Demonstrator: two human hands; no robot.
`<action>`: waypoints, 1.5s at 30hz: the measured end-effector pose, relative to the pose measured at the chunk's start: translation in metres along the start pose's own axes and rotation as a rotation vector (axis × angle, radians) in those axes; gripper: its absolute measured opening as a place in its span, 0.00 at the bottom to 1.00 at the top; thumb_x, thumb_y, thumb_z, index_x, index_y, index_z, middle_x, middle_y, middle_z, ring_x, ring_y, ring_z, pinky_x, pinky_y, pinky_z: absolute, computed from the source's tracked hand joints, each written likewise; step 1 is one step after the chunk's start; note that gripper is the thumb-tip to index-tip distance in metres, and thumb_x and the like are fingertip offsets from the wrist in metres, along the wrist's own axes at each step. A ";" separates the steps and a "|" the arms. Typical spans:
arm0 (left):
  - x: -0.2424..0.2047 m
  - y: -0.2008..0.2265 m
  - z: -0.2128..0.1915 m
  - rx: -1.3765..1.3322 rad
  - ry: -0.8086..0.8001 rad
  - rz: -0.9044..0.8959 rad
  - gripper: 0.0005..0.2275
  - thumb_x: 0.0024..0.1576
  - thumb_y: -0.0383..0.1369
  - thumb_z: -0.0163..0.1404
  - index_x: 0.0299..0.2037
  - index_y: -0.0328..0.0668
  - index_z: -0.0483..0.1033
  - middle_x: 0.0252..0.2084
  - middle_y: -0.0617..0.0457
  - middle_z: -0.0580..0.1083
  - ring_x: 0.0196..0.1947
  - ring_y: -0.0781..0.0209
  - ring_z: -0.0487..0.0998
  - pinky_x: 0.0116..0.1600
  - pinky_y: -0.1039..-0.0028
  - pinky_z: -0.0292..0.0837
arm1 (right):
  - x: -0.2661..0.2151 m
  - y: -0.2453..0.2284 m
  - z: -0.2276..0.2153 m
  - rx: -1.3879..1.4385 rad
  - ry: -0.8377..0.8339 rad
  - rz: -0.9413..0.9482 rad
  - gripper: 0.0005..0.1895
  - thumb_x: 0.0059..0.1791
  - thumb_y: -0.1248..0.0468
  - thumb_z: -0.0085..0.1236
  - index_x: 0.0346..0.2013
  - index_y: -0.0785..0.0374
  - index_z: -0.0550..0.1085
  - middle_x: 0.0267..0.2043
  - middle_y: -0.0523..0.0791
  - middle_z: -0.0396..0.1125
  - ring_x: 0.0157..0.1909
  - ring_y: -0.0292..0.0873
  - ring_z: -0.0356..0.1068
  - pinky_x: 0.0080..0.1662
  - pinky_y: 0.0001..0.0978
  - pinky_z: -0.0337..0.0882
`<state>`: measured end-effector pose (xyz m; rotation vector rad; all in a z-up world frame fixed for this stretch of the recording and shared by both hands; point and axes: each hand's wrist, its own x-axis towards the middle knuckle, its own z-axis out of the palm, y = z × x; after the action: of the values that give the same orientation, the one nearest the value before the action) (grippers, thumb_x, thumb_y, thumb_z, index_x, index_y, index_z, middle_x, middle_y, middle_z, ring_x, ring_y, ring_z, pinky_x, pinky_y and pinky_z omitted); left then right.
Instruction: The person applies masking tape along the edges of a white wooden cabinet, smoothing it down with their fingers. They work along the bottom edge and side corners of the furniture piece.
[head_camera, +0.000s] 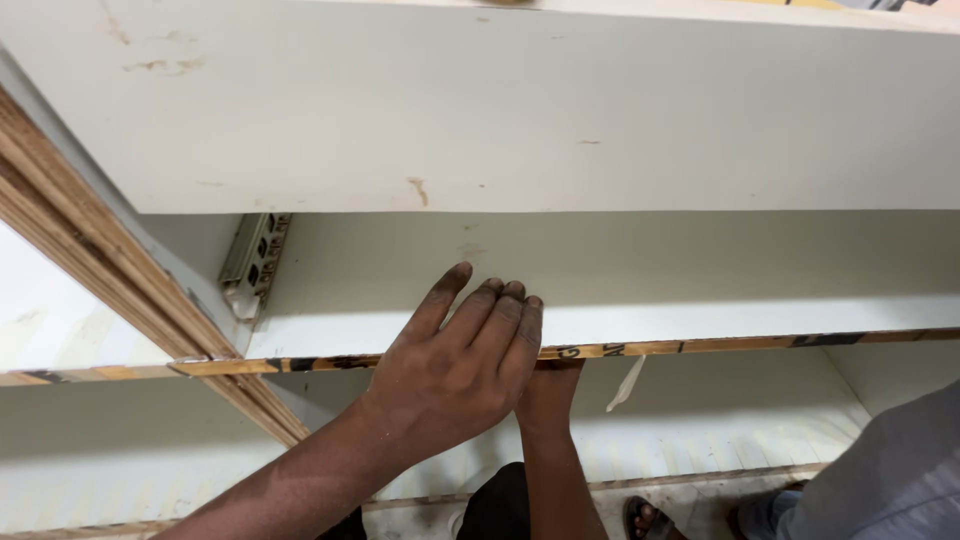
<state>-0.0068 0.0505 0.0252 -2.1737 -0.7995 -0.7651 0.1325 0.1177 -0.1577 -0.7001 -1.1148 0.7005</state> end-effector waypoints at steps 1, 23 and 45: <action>-0.001 0.001 0.002 0.020 -0.006 0.007 0.11 0.60 0.30 0.51 0.48 0.33 0.79 0.42 0.46 0.80 0.48 0.55 0.82 0.61 0.54 0.75 | 0.001 -0.003 -0.001 0.024 0.004 0.039 0.16 0.53 0.66 0.60 0.53 0.68 0.71 0.50 0.46 0.72 0.49 0.40 0.75 0.50 0.31 0.77; 0.004 0.009 0.011 0.199 -0.051 0.083 0.17 0.56 0.40 0.55 0.52 0.45 0.70 0.46 0.52 0.75 0.48 0.58 0.74 0.51 0.65 0.72 | -0.019 -0.059 -0.003 0.433 -0.100 0.606 0.22 0.53 0.66 0.49 0.62 0.65 0.65 0.57 0.49 0.64 0.56 0.42 0.69 0.53 0.38 0.76; 0.010 0.052 -0.022 -0.482 0.035 -0.182 0.06 0.54 0.29 0.57 0.38 0.38 0.74 0.44 0.45 0.76 0.50 0.49 0.76 0.52 0.57 0.73 | -0.078 -0.127 -0.047 0.048 -0.023 0.231 0.27 0.54 0.53 0.52 0.62 0.69 0.63 0.19 0.47 0.66 0.19 0.38 0.68 0.22 0.29 0.69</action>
<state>0.0308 0.0073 0.0249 -2.5193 -0.8703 -1.1849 0.1732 -0.0267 -0.1127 -0.7890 -1.0439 0.9308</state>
